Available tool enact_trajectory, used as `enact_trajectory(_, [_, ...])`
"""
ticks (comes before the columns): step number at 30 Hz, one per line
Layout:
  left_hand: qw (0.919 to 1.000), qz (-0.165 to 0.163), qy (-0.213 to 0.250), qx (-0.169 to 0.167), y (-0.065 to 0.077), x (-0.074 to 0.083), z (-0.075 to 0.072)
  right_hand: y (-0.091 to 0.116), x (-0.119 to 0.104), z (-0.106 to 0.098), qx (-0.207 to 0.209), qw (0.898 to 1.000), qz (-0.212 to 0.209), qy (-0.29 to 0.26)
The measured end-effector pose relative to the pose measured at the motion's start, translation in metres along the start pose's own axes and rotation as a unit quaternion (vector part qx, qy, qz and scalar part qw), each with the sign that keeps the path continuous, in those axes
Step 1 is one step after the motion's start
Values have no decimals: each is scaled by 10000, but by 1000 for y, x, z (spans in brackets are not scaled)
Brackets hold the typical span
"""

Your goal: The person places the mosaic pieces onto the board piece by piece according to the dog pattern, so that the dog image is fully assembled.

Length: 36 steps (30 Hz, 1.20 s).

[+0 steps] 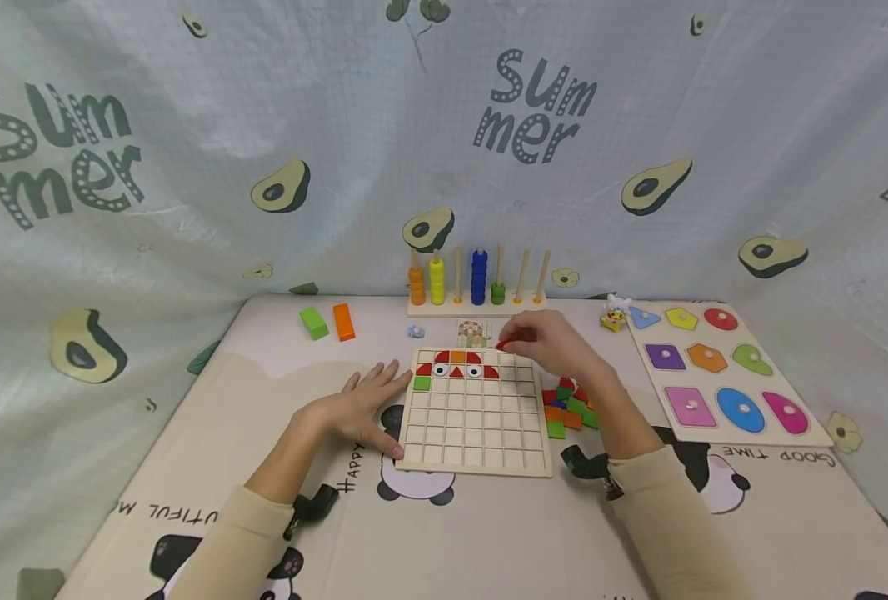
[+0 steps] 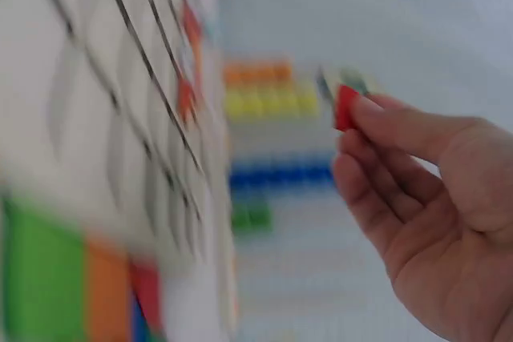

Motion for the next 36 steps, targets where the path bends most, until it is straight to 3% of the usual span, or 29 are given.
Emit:
enact_trajectory(5, [10000, 35, 55, 20, 1, 1, -2, -24, -31, 57, -612, 9974, -369, -128])
enact_trajectory(8, [10000, 50, 69, 10, 0, 1, -1, -33, -34, 84, -1031, 9935, -467, -71])
enact_trajectory(12, [10000, 52, 69, -14, -1, 0, 2, -38, -31, 105, -1212, 9906, -617, 173])
enact_trajectory(20, [10000, 20, -31, -43, -1, 0, 0, -40, -28, 115, -1146, 9906, -472, 579])
enact_trajectory(29, [10000, 44, 22, -22, 0, 1, -1, -39, -28, 119, -1098, 9849, -618, 1188])
enact_trajectory(36, [10000, 49, 26, -12, 0, 0, -1, -35, -35, 122, -1335, 9793, -754, 1323])
Point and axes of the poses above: each hand's wrist, its own y-axis away from the middle knuckle, its own z-axis out of the palm, x = y × z, the point moved 7 cm from there along -y, towards the middle knuckle, and after that the axes turned 7 degrees about x, right-handed, at the moved point
